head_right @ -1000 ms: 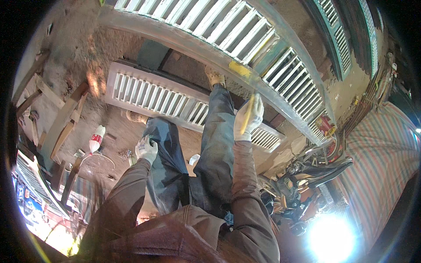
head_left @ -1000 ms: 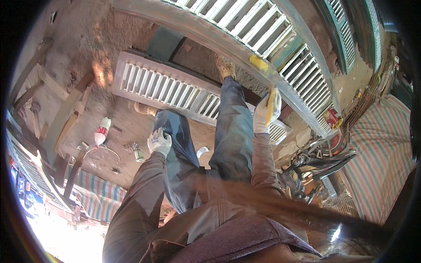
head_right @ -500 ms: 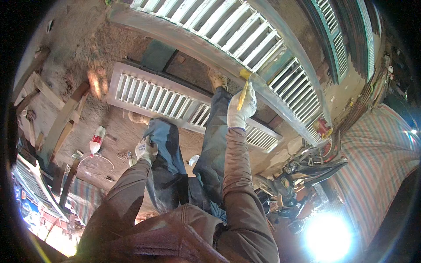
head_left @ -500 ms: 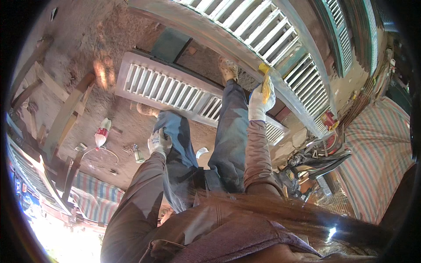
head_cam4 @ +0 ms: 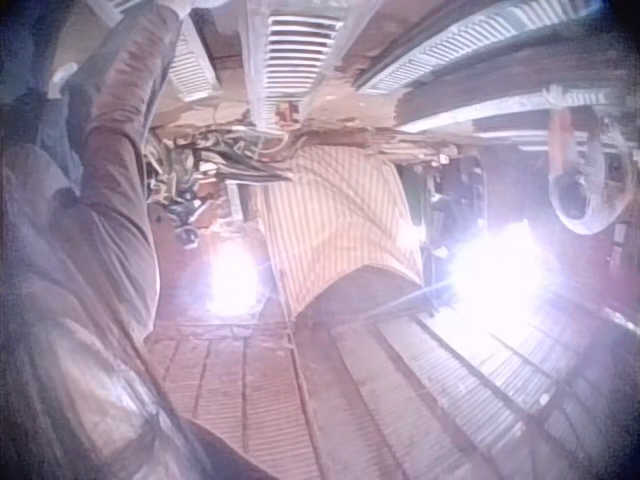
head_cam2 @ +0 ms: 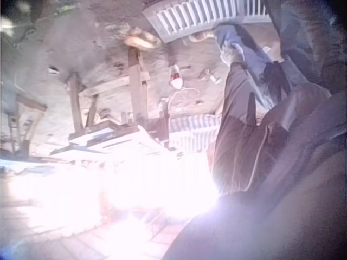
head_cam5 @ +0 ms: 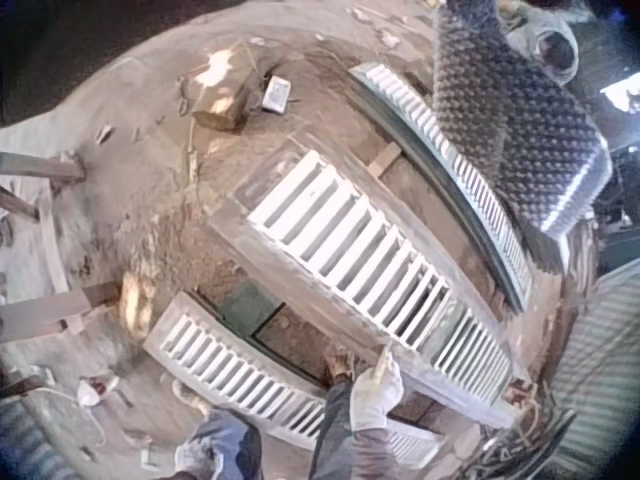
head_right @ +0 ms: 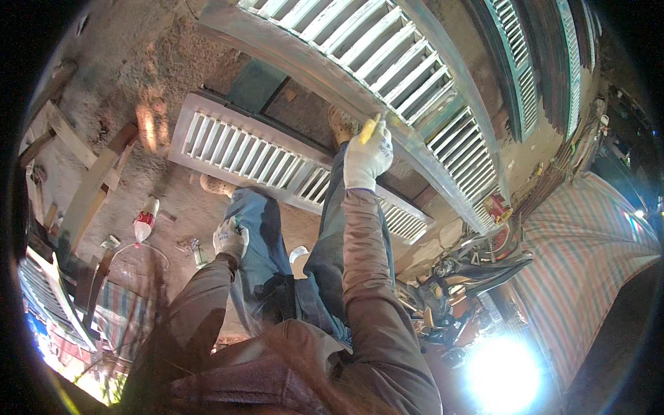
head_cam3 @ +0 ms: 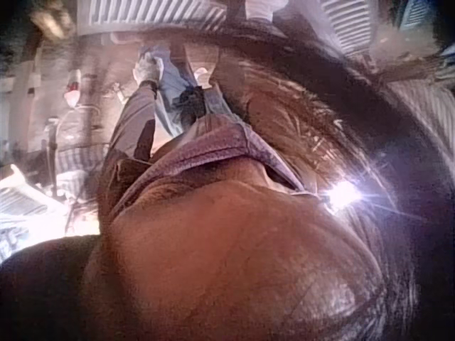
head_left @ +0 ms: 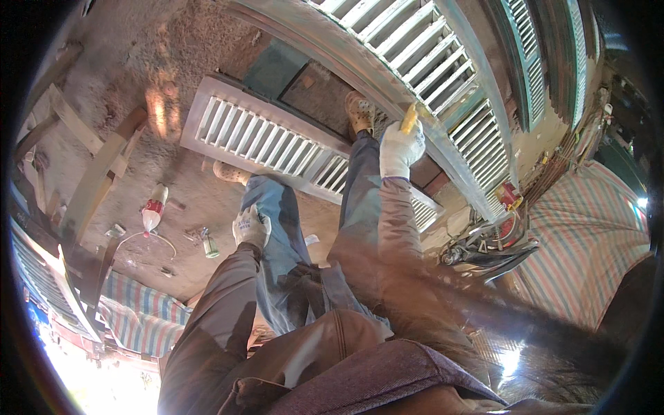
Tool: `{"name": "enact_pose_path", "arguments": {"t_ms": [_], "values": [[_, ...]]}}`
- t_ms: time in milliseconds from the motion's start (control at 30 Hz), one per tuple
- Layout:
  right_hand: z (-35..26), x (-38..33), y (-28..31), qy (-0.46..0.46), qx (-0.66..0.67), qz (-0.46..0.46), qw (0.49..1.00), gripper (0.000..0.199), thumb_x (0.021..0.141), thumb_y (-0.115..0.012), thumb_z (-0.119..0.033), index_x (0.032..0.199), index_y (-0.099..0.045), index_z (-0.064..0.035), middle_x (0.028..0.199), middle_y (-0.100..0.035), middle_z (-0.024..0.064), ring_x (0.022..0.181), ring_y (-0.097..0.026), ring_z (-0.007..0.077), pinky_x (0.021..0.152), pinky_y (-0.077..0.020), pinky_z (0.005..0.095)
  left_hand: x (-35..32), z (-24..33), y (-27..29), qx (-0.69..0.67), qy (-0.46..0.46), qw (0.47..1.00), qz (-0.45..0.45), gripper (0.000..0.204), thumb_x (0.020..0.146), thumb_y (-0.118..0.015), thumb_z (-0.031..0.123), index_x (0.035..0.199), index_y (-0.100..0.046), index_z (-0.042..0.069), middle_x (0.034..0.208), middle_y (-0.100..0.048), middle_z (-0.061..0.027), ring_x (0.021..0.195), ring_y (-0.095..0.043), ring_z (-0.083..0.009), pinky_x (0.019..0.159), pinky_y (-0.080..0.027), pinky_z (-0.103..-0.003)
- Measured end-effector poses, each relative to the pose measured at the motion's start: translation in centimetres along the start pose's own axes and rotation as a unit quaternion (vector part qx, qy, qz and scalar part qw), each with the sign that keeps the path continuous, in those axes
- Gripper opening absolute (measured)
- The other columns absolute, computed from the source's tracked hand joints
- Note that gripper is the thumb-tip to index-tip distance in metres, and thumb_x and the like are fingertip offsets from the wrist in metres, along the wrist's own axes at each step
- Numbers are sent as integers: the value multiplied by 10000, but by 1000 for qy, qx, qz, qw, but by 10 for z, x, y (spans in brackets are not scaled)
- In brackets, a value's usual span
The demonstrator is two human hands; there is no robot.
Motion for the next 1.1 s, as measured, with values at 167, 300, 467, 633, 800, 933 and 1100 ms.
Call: {"name": "enact_pose_path", "arguments": {"t_ms": [167,300,467,633,800,933,1100], "values": [[-34,2,1,16,-23,-48,998,478,803,-621,-161,1268,-592,-53,1057,-647,129,979,-650,306,833,-515,402,-1,-3,-8,2,11,1000,-22,432,811,-562,266,1175,-611,39,1075,-662,-162,1010,-621,-354,881,-493,-449],[-62,0,-1,60,-33,-40,997,547,827,-605,-189,1359,-529,-89,1041,-652,125,963,-651,307,830,-517,404,-7,-3,-13,-6,29,1000,-6,433,806,-564,319,1136,-633,48,1084,-656,-134,1040,-603,-323,898,-479,-451],[-130,-3,8,128,-3,-34,991,454,837,-594,-197,1260,-569,-33,1022,-650,141,929,-651,316,801,-528,421,-8,3,-21,-5,25,1000,4,431,808,-554,309,1138,-632,44,1083,-656,-142,1043,-603,-325,889,-479,-463],[-85,-8,22,280,122,51,951,358,864,-562,-148,1207,-626,-70,1068,-668,110,963,-661,277,808,-538,399,-9,4,-23,-23,37,999,-8,407,806,-559,295,1134,-635,66,1100,-655,-140,1048,-602,-325,894,-477,-461],[22,-18,41,320,110,131,932,306,849,-617,-106,1149,-679,-96,1044,-683,102,952,-662,293,831,-533,383,-8,10,-17,-31,54,997,-38,466,824,-569,332,1217,-598,85,1171,-630,-147,1105,-580,-354,951,-454,-453],[74,1,14,359,45,158,919,376,755,-706,-152,1130,-686,-165,1098,-645,71,1003,-632,274,821,-536,382,-11,11,-27,22,70,995,-67,534,832,-562,364,1285,-565,79,1240,-606,-146,1184,-545,-327,985,-436,-442],[80,16,-11,350,16,175,920,388,768,-659,-159,1156,-668,-163,1175,-600,45,1105,-573,282,881,-503,414,-8,18,-34,31,49,998,-20,466,821,-540,321,1212,-609,77,1128,-652,-149,1070,-603,-325,926,-471,-442]]}}
Point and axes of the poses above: each hand's wrist, its own x-axis towards the middle knuckle, its own y-axis out of the back of the hand, z = x × y, the point moved 6 cm from there along x, towards the middle knuckle
